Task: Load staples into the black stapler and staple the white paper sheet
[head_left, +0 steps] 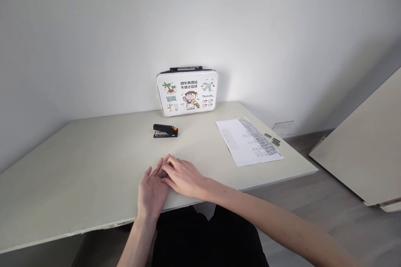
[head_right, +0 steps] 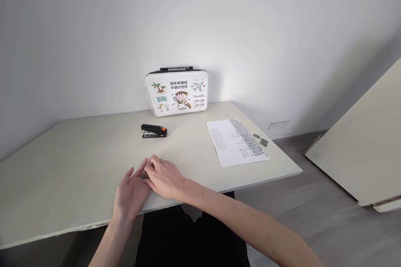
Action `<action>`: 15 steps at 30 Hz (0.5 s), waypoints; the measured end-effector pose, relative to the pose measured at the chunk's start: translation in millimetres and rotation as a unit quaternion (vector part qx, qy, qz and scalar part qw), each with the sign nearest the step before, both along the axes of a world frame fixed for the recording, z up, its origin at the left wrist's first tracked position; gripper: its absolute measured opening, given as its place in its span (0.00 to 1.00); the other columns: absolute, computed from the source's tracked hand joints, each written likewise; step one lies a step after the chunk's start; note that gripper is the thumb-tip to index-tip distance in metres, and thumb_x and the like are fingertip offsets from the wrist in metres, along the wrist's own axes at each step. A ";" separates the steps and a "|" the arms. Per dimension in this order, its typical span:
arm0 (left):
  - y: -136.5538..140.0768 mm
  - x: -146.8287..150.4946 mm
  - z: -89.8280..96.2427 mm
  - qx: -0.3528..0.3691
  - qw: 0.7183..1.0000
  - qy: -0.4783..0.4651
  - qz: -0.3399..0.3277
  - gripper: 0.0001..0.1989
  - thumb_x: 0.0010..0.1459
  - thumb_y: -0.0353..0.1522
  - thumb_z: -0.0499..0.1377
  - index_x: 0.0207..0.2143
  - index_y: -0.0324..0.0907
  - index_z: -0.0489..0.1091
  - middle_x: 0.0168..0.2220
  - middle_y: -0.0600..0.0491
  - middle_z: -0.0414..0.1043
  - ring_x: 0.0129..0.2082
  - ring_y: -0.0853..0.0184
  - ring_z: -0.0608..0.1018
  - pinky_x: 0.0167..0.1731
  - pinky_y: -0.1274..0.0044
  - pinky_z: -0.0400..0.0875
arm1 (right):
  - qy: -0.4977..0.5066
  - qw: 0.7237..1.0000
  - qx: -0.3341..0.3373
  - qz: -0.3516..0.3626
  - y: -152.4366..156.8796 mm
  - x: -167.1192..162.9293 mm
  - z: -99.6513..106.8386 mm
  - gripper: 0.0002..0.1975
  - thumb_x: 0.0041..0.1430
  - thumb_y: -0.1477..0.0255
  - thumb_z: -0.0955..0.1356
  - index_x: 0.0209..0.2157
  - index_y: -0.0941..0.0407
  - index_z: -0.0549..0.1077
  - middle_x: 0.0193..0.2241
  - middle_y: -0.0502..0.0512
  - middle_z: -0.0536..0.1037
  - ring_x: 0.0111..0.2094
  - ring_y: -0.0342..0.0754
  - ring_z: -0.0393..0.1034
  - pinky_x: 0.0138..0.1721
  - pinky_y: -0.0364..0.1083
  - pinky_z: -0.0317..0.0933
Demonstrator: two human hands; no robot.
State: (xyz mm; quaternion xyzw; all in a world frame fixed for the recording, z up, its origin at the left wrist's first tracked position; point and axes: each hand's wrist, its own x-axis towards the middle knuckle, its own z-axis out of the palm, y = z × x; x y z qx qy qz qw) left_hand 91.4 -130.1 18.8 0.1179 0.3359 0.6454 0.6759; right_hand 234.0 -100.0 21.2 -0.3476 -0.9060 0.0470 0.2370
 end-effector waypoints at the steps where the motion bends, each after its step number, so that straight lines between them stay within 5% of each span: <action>1: 0.2 1.3 1.9 -0.003 1.000 0.009 0.001 0.21 0.72 0.32 0.47 0.61 0.34 0.69 0.54 0.39 0.78 0.57 0.55 0.78 0.59 0.63 0.72 | -0.003 1.000 -0.002 -0.004 0.4 -1.3 -2.0 0.10 0.72 0.66 0.65 0.49 0.57 0.71 0.46 0.61 0.72 0.39 0.51 0.74 0.35 0.49 0.70; 9: -4.3 14.7 18.7 0.002 0.999 0.050 0.011 0.22 0.71 0.29 0.47 0.62 0.30 0.66 0.62 0.34 0.71 0.61 0.56 0.76 0.62 0.66 0.70 | 0.133 0.986 -0.096 -0.024 -5.6 25.0 3.3 0.07 0.73 0.70 0.65 0.45 0.52 0.75 0.43 0.52 0.81 0.39 0.47 0.78 0.37 0.45 0.68; 15: -4.5 15.8 20.5 0.001 0.999 0.034 0.020 0.20 0.69 0.27 0.48 0.58 0.30 0.68 0.60 0.32 0.72 0.59 0.54 0.77 0.59 0.65 0.75 | 0.254 0.932 -0.168 -0.199 -4.4 161.8 4.9 0.14 0.70 0.60 0.64 0.43 0.53 0.77 0.40 0.56 0.84 0.37 0.51 0.79 0.34 0.47 0.71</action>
